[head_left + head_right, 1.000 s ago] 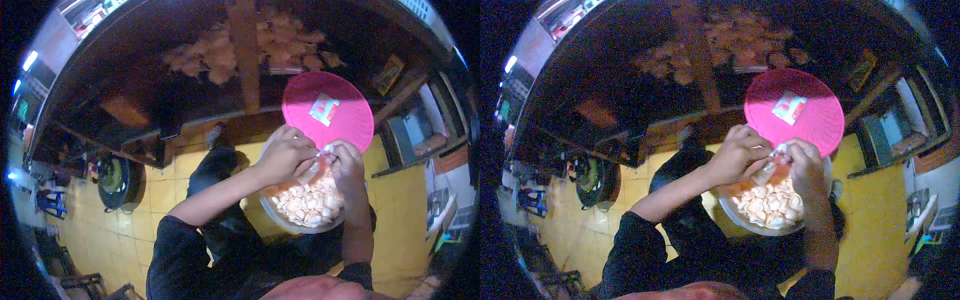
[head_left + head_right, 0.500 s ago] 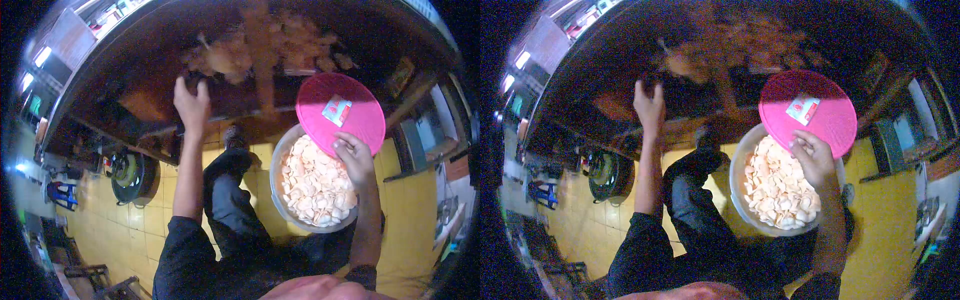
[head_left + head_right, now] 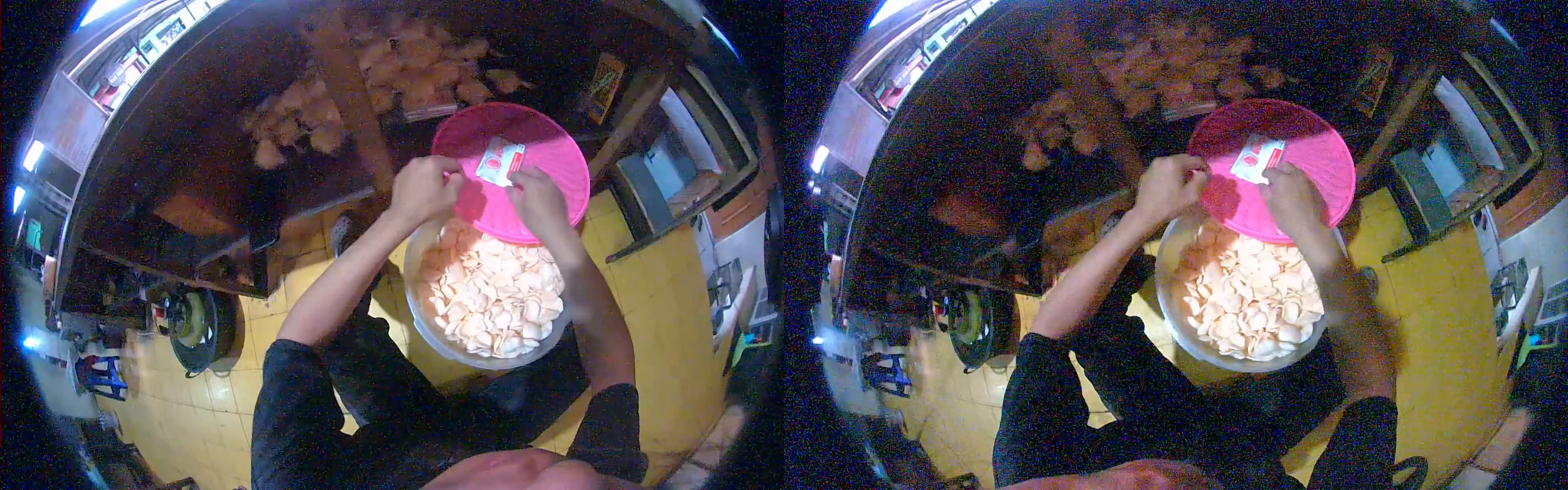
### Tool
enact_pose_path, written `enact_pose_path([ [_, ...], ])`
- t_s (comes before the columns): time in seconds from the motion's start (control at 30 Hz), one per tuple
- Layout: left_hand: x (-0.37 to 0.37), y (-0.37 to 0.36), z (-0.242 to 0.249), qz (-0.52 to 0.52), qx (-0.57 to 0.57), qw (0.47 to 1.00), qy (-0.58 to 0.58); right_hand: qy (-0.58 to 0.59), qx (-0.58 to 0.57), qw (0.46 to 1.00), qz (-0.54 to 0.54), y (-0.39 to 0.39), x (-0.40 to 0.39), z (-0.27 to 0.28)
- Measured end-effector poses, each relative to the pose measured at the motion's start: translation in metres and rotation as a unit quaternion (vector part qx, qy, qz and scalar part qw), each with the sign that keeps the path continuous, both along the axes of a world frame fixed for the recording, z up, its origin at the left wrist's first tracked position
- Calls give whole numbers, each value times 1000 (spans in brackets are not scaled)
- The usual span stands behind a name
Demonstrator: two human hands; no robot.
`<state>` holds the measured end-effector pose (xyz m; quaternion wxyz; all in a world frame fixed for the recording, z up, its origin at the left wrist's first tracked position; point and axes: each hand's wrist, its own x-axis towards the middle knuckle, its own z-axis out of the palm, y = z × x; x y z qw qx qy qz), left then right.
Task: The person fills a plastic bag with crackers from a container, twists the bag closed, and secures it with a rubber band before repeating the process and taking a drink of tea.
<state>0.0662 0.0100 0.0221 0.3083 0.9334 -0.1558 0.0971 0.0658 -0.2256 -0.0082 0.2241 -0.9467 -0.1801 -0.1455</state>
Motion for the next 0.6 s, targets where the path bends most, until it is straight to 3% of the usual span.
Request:
enact_pose_path([
  [0.13,22,-25,-39,-51,-79,995,-19,-93,-89,992,-3,13,16,-15],
  [0.2,30,-28,-52,-141,58,982,-107,-136,-135,981,-12,15,17,-23],
  [0.37,36,-49,-64,-117,30,982,-145,-126,-85,988,-27,10,27,-35],
  [0.53,55,-60,-86,-108,89,974,-180,-112,-100,988,-39,11,29,-32],
  [0.6,71,-64,-106,-95,35,972,-211,-130,-76,987,-51,8,35,-41],
])
